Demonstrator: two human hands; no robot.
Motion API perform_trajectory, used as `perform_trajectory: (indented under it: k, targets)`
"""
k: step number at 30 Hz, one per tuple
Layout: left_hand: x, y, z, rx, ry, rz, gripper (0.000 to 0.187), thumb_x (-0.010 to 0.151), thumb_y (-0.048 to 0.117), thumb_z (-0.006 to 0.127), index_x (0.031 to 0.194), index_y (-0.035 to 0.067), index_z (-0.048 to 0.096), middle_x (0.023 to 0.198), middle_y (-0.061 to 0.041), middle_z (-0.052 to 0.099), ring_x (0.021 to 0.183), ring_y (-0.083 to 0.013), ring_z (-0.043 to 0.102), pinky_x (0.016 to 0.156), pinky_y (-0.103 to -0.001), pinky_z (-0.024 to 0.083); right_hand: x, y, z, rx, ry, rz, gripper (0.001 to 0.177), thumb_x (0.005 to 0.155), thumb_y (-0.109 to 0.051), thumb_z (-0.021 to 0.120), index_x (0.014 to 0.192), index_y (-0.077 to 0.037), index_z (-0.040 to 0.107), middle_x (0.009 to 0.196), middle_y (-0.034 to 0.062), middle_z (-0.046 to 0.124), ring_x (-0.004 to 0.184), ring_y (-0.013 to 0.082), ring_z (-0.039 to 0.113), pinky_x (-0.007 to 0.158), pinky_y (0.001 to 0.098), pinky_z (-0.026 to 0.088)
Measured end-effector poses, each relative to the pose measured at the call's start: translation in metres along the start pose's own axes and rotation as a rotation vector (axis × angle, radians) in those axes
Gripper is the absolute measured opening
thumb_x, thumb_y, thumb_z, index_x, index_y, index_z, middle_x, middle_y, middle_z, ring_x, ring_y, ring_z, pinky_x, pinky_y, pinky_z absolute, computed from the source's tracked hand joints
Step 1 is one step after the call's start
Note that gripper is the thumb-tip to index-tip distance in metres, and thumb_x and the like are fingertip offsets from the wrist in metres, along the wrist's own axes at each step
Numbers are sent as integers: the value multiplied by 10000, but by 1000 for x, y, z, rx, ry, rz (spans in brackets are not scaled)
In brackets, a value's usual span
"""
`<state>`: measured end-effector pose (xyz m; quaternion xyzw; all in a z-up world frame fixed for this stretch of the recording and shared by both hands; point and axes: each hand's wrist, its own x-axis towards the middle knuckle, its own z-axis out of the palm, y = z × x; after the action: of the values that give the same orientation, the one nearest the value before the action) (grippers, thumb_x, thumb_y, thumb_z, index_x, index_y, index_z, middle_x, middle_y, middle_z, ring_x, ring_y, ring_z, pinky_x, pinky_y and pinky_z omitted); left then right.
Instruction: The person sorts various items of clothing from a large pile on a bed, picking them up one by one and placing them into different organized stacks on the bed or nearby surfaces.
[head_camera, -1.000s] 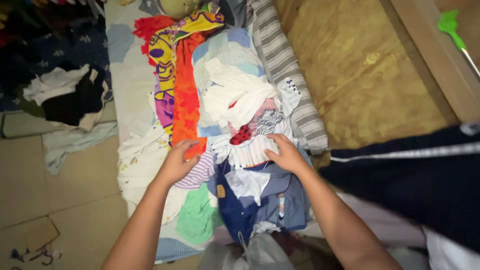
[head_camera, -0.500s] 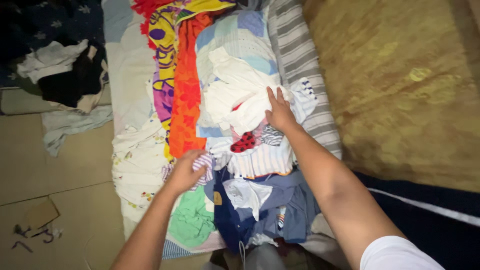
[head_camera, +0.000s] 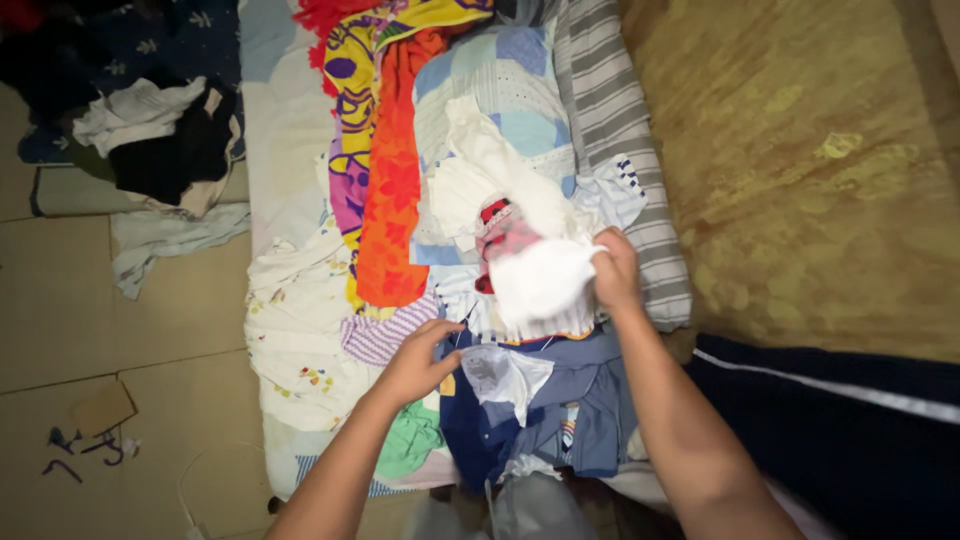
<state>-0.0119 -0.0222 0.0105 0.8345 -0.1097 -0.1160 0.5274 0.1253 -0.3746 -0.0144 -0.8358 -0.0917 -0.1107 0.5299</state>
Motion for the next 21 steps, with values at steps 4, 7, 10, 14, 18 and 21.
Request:
perform_trajectory:
  k: [4, 7, 10, 14, 18, 21]
  targets:
    - [0, 20, 5, -13, -19, 17, 437, 833, 175, 725, 1243, 42, 650, 1233, -135, 647, 1146, -308, 634, 945, -374, 513, -7, -76, -29, 280, -30, -76, 81, 789, -68, 458, 799, 11, 468, 918, 123, 514, 869, 221, 466, 832, 309, 389]
    - [-1, 34, 8, 17, -11, 65, 515, 845, 195, 726, 1318, 37, 599, 1300, -154, 616, 1213, -318, 602, 1007, -384, 495, -15, -136, -42, 372, -71, -154, 105, 748, -60, 439, 815, 17, 462, 948, 130, 505, 902, 216, 438, 880, 299, 363]
    - [5, 42, 10, 79, 37, 183, 688, 809, 191, 742, 1429, 17, 502, 1404, -220, 536, 1335, -385, 507, 1098, -422, 428, -26, -192, -61, 284, -125, -246, 84, 781, -82, 455, 794, 0, 468, 961, 131, 538, 889, 208, 475, 860, 294, 393]
    - [14, 48, 24, 63, 96, 193, 925, 734, 235, 781, 1509, -25, 349, 1497, -290, 394, 1380, -441, 409, 1119, -443, 375, -57, -248, -74, 526, -112, -209, 81, 792, -118, 462, 782, -38, 458, 1025, 145, 528, 913, 199, 451, 868, 285, 374]
    - [23, 36, 61, 178, 22, 97, 929, 763, 355, 829, 1498, 16, 373, 1504, -319, 336, 1395, -458, 347, 1084, -472, 343, -91, -281, -76, 795, -95, -163, 97, 810, -147, 463, 823, -52, 481, 1066, 144, 529, 911, 197, 472, 890, 294, 390]
    - [32, 21, 90, -5, -65, 16, 582, 946, 419, 636, 1410, 70, 605, 1382, -231, 621, 1295, -372, 588, 1079, -435, 471, -112, -290, -75, 841, -37, -155, 95, 812, -131, 451, 844, -50, 490, 1081, 139, 538, 933, 197, 479, 898, 290, 404]
